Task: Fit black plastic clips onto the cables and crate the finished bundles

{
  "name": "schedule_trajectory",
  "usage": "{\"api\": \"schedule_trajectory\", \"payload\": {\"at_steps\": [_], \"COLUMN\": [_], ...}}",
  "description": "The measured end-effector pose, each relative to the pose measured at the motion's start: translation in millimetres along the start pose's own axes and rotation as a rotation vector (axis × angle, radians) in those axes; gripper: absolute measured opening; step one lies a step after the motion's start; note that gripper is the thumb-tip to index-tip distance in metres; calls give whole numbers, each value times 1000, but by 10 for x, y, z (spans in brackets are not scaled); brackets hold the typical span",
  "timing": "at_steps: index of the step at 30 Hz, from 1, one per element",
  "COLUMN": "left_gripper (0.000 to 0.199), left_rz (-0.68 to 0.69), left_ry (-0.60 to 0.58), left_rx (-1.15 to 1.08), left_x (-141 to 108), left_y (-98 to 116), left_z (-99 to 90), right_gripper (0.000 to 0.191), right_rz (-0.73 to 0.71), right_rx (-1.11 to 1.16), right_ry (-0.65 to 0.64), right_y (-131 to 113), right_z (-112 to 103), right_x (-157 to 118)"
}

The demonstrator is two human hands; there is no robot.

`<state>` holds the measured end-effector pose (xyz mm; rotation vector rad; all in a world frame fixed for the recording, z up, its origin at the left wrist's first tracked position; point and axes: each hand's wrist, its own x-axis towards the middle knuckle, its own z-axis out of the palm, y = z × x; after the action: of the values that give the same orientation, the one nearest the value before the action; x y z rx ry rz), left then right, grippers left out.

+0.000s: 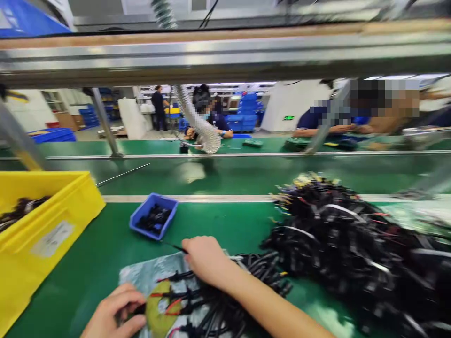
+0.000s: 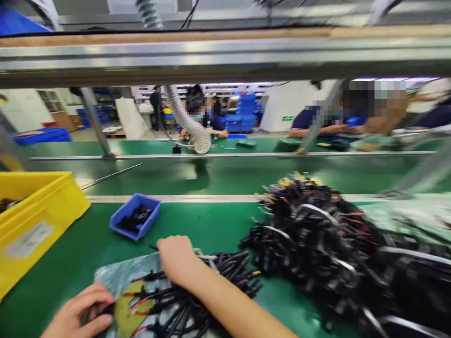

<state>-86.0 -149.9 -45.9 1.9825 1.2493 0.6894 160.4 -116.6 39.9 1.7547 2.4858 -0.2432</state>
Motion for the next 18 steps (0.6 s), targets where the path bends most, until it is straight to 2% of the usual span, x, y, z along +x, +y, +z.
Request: {"api": "schedule_trajectory", "payload": {"at_steps": [2, 5, 7, 14, 18], "left_gripper": [12, 7, 12, 14, 13], "left_rz": [-30, -115, -123, 28, 112], "left_ry": [-82, -100, -109, -176, -173], "left_rx": [16, 55, 73, 160, 247], "left_x": [-29, 15, 15, -66, -70], "left_y": [137, 328, 383, 295, 266], "left_z": [9, 74, 111, 116, 142], "right_gripper": [17, 15, 13, 13, 12], "right_rz": [1, 1, 2, 17, 26], "right_rx": [9, 7, -1, 4, 28], "right_ry": [3, -8, -14, -10, 7], "right_y": [-8, -18, -20, -23, -21], "right_z": [38, 51, 50, 48, 35], "right_x": [35, 49, 39, 15, 3]}}
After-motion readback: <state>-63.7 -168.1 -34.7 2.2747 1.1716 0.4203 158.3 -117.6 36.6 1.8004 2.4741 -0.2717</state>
